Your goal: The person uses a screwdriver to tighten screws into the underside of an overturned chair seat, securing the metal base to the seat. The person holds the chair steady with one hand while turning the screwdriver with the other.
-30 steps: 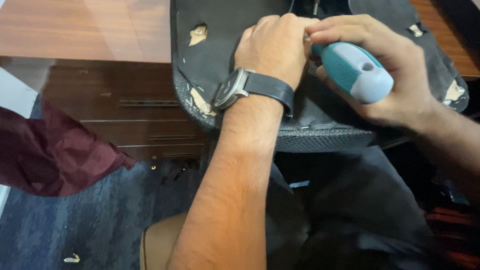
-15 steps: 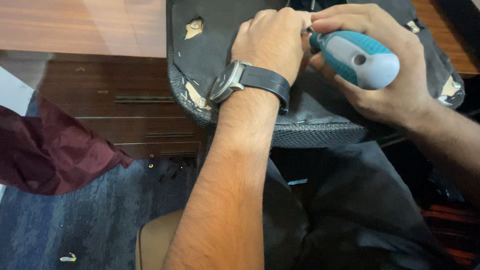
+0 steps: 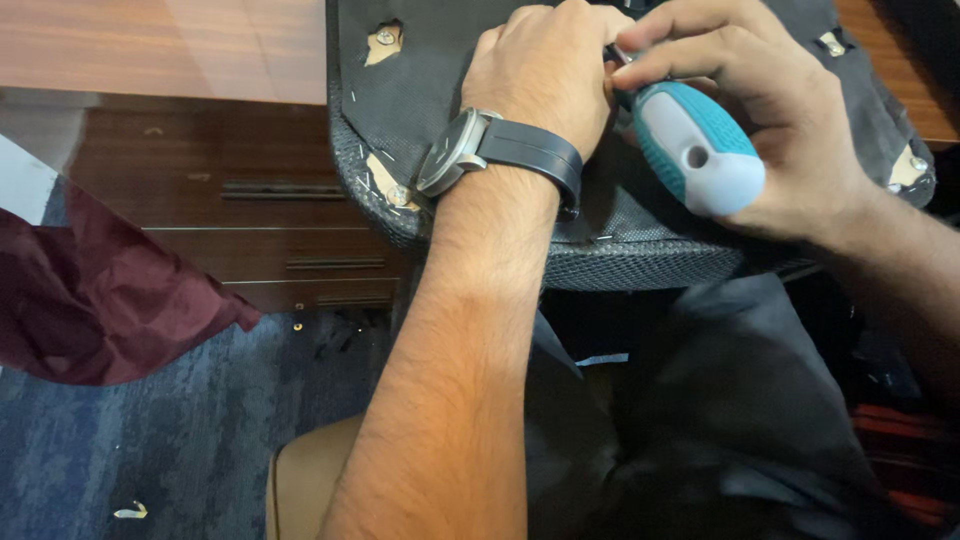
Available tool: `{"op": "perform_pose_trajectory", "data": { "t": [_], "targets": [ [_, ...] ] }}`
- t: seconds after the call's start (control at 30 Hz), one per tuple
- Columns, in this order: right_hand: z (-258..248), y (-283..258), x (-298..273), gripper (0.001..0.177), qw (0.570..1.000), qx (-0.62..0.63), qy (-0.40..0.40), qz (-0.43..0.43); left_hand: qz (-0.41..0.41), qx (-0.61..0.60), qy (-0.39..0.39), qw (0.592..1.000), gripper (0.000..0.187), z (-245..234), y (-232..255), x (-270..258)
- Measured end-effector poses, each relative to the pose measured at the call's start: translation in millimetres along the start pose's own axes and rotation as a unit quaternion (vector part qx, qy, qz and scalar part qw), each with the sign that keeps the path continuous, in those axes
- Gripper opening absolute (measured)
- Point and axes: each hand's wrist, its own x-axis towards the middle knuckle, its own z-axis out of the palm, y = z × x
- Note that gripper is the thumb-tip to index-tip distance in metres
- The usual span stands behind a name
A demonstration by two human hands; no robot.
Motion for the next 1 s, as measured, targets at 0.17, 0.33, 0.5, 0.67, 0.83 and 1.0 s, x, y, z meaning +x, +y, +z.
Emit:
{"op": "perform_pose_trajectory", "data": {
  "t": [0.17,0.33,0.5,0.67,0.83,1.0],
  "targets": [
    [0.3,4.3,-3.6,0.034,0.998,-0.064,0.005,-0.007,0.011,-0.007,0.023,1.0,0.012,5.9,-4.2,-1.1],
    [-0.3,1.8,-8.4,0.034,0.989,-0.139,0.04,-0.025,-0.022,-0.025,0.036,0.999,0.029,2.5,-5.5,0.3],
    [2.9,1.8,-12.2,0.045,0.987,-0.055,0.124,0.09,-0.025,-0.036,0.041,0.998,0.032,-2.2,-2.6,-1.3],
    [4.9,11.5,-18.0,0.037,0.984,-0.025,0.13,0.121,-0.052,-0.025,-0.067,0.996,0.022,-0.9,-4.3,1.8],
    [0.7,20.2,-13.0,0.032,0.997,0.016,0.051,-0.049,-0.011,0.024,-0.012,1.0,0.029,0.8,-0.3,1.1],
    [0.9,14.3,-10.5,0.031,0.997,-0.028,0.061,-0.022,-0.027,0.01,-0.013,0.999,0.031,2.5,-0.5,0.3]
  ]
}}
